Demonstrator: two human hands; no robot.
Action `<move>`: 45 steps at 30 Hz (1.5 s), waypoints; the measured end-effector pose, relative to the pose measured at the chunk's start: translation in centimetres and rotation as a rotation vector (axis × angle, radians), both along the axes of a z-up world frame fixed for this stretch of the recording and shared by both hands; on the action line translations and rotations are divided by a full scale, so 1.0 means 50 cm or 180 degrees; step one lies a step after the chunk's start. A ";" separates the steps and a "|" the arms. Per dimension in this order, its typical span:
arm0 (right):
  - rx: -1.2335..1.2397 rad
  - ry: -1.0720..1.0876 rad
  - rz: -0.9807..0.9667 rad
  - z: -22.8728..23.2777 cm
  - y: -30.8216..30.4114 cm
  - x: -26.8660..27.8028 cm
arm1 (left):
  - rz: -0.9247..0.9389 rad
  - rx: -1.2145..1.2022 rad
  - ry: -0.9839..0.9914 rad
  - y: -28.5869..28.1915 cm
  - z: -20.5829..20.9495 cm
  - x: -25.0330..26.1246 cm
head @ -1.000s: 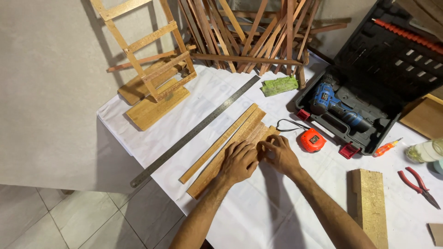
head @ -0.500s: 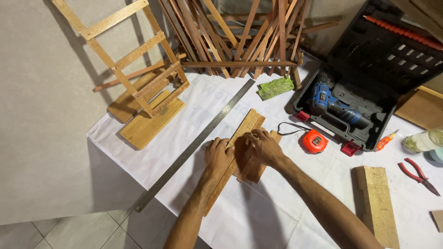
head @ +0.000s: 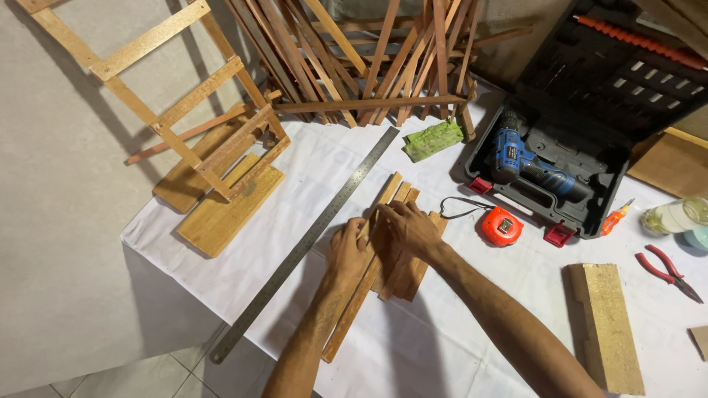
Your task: The person measures a small wooden frame with a ruler and marks positions, then hammers nails into the frame joints to fasten the slats. They reposition the frame, align wooden strips against it, and continue hammering to secure the assembly on the work table.
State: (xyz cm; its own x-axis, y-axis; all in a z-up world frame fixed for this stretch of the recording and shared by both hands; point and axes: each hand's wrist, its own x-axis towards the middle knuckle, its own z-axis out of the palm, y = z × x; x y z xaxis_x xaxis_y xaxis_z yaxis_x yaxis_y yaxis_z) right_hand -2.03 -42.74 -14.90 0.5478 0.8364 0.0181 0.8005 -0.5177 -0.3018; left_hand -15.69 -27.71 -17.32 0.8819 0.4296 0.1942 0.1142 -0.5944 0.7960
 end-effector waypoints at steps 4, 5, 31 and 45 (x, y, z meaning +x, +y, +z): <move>-0.0240 -0.0001 -0.0158 0.013 0.006 0.000 | 0.0039 0.0272 -0.0124 0.010 0.006 0.000; -0.0408 -0.0079 -0.0102 0.027 0.010 -0.005 | 0.0076 0.0351 0.0011 0.011 0.009 0.000; 0.0479 -0.0688 0.0080 0.260 -0.384 0.009 | -0.1588 -0.0476 0.0047 -0.242 0.226 0.067; 0.1800 -0.0108 -0.1801 0.130 -0.777 -0.077 | -0.1942 -0.0945 0.0633 -0.586 0.189 0.060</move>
